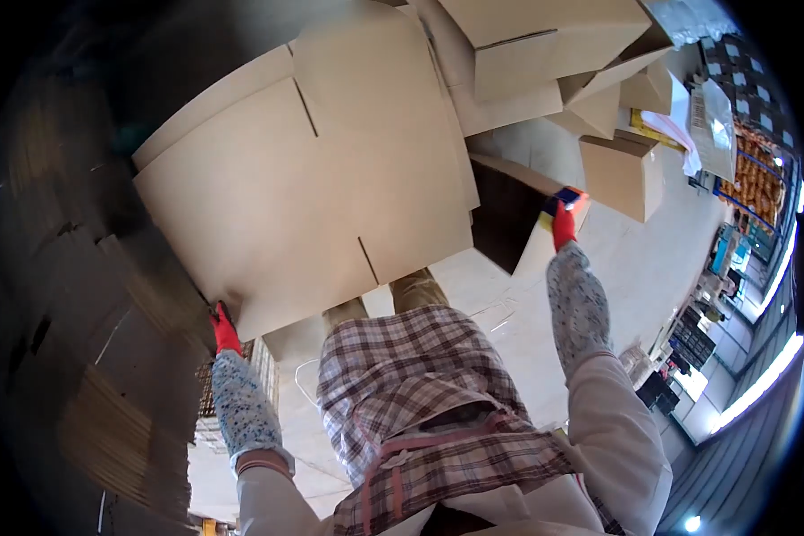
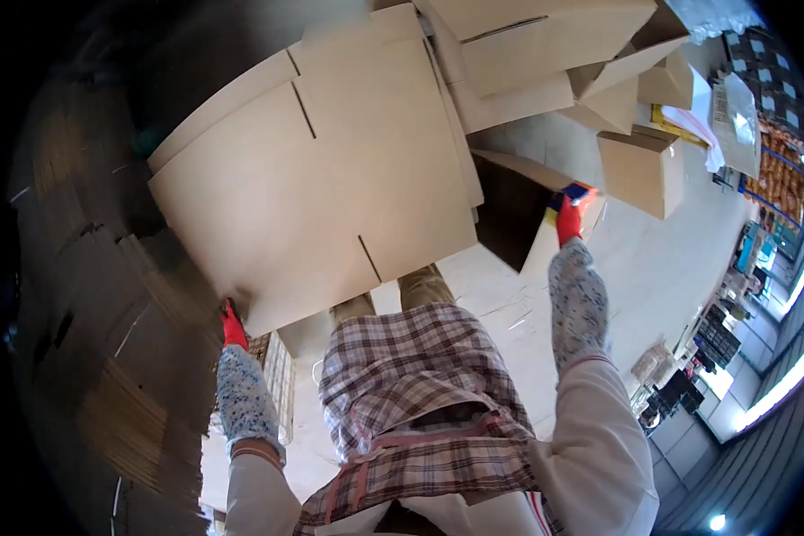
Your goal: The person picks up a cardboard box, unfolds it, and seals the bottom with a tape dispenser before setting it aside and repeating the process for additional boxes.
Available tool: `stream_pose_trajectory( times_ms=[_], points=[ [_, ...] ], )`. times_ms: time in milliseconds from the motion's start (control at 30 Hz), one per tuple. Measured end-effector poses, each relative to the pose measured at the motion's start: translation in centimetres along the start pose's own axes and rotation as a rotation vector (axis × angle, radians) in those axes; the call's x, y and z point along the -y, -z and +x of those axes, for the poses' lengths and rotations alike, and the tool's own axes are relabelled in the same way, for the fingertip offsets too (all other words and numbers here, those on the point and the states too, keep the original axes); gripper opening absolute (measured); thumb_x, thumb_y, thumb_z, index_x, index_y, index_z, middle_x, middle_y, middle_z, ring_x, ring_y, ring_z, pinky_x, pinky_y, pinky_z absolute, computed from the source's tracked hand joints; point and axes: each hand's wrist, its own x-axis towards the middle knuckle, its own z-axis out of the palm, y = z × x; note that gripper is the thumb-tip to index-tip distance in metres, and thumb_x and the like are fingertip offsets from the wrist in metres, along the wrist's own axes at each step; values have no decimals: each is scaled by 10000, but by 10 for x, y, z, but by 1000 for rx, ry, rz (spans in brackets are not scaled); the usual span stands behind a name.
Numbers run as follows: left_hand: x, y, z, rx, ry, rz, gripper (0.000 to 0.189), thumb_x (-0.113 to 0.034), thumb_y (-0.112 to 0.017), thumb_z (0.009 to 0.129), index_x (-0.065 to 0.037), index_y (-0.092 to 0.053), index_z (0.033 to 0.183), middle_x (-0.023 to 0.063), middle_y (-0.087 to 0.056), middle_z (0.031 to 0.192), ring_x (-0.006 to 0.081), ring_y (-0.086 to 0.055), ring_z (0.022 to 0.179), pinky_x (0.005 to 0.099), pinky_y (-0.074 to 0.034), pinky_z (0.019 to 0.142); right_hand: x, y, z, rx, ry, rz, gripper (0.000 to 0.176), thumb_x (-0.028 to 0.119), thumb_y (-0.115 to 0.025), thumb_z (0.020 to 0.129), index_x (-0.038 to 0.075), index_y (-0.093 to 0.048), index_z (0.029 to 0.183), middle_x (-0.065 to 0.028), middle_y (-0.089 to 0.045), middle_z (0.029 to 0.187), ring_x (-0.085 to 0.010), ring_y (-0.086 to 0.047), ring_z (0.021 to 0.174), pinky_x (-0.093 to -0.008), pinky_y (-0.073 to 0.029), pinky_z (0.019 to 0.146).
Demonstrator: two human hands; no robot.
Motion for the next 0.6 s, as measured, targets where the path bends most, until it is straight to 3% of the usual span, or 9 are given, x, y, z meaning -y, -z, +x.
stream_pose_trajectory(
  times_ms=[67, 167, 200, 267, 333, 400, 500, 533, 600],
  points=[
    [-7, -2, -5, 228, 205, -571, 619, -420, -398, 977, -43, -269, 1452, 104, -247, 1522, 225, -223, 1404, 352, -174, 1142, -7, -20, -4, 120, -136, 211, 539, 114, -527, 912, 71, -301, 1400, -115, -495, 1194, -215, -523, 1036, -306, -422, 916],
    [-37, 6, -18, 221, 281, -584, 587, -391, -414, 982, -58, -289, 1448, 67, -317, 1489, 197, -303, 1358, 355, -249, 1102, -26, -35, -14, 487, -589, 94, 397, 313, -436, 980, -14, -519, 1187, -110, -624, 878, -224, -596, 822, -341, -481, 766],
    [-41, 10, -19, 179, 280, -490, 586, -394, -452, 969, -70, -319, 1438, 56, -392, 1448, 199, -390, 1305, 372, -344, 1055, -10, -36, -21, 452, -564, 81, 446, 344, -456, 969, -24, -494, 1218, -134, -623, 909, -251, -595, 845, -357, -469, 787],
    [-31, 16, -16, 172, 257, -529, 600, -414, -474, 956, -59, -343, 1421, 71, -440, 1403, 205, -431, 1269, 365, -368, 1034, 27, -44, -39, 335, -470, 83, 552, 399, -493, 948, -36, -445, 1285, -212, -617, 1068, -313, -588, 982, -369, -429, 912],
    [-36, 16, -11, 149, 223, -585, 616, -434, -497, 942, -48, -366, 1404, 87, -487, 1359, 210, -471, 1233, 358, -393, 1014, 87, -63, -61, 194, -474, 200, 517, 374, -499, 940, -44, -453, 1241, -224, -618, 1056, -354, -579, 1009, -406, -429, 908],
    [-56, 5, -19, 74, 384, -329, 689, -466, -506, 931, -8, -338, 1417, 123, -410, 1422, 237, -408, 1290, 351, -333, 1044, 109, -97, -87, 213, 54, 98, 448, 347, -492, 932, -27, -474, 1178, -234, -610, 1049, -397, -563, 1033, -440, -421, 908],
    [-38, 2, -23, 21, 233, -271, 664, -420, -532, 932, 4, -349, 1408, 147, -428, 1410, 231, -405, 1294, 332, -311, 1062, 137, -115, -124, 444, -290, -218, 425, 335, -504, 917, 16, -473, 1196, -238, -557, 1147, -418, -530, 1074, -447, -422, 898],
    [-39, 9, -31, -13, 115, -181, 647, -400, -530, 938, 9, -352, 1406, 146, -426, 1414, 223, -400, 1299, 326, -305, 1067, 135, -112, -119, 383, -267, -13, 432, 342, -503, 915, 27, -471, 1209, -233, -580, 1103, -395, -548, 1061, -434, -434, 881],
    [-145, 58, -109, 17, 168, -380, 614, -371, -505, 954, 11, -349, 1409, 151, -419, 1421, 220, -400, 1305, 313, -293, 1079, 137, -84, -93, 446, -158, 101, 395, 297, -505, 910, 52, -482, 1219, -227, -604, 1038, -366, -577, 1007, -423, -456, 834]
  ],
)
